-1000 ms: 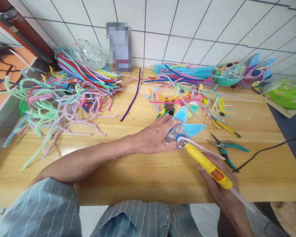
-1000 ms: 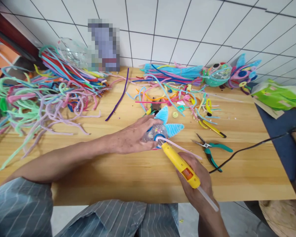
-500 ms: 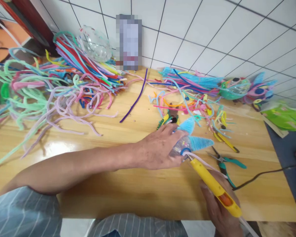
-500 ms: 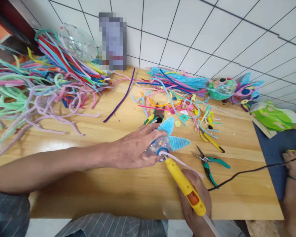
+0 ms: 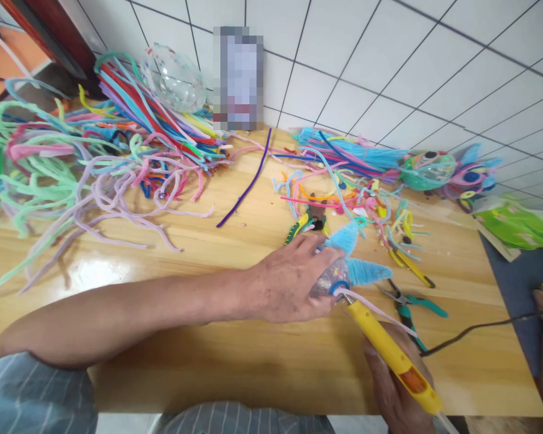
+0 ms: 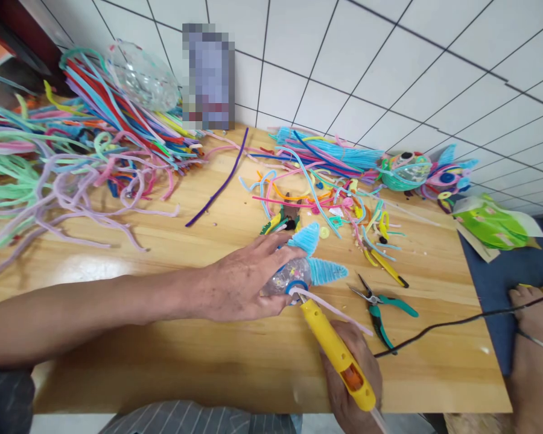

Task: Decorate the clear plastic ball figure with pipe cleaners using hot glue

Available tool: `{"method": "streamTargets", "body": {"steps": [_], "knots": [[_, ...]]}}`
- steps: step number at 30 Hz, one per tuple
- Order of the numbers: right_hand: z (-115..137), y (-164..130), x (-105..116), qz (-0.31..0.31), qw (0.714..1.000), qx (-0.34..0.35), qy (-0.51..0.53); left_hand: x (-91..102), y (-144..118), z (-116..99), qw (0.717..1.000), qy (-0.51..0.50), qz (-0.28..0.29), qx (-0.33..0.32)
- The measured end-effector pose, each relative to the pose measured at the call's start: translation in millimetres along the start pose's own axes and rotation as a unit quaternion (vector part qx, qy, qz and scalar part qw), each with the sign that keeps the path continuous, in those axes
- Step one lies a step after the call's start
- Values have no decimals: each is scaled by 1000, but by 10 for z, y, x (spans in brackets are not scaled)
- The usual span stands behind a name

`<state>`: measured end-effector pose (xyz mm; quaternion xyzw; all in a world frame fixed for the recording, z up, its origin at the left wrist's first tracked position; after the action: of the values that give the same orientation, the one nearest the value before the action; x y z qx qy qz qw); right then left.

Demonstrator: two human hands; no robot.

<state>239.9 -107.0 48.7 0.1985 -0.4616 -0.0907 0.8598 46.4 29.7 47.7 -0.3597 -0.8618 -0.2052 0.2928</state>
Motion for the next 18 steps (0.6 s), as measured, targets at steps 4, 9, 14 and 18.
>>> {"method": "streamTargets", "body": {"steps": [4,9,14,18], "knots": [[20,3,-21,2,1000,-7,24,-10,-3,-6,1000,12,-2,-5],[-3,-34,-30,7,1000,-4,29,-11,-5,-12,1000,8,-5,-10],[3,-25,-17,6,999,-4,37,-15,-9,-13,1000,12,-11,-9],[-11,-29,-11,5,1000,-3,22,-24,-12,-10,1000,11,-6,-5]]}}
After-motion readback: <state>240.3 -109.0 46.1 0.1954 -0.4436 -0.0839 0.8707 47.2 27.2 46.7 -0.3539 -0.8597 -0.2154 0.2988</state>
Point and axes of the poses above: each hand's wrist, its own y-axis towards the middle knuckle, its own x-axis out of the back of the hand, z = x × y, the point moved 7 cm from there along y, towards the middle knuckle, and after that the axes turned 1 degree about -z, right-handed, at the moved point
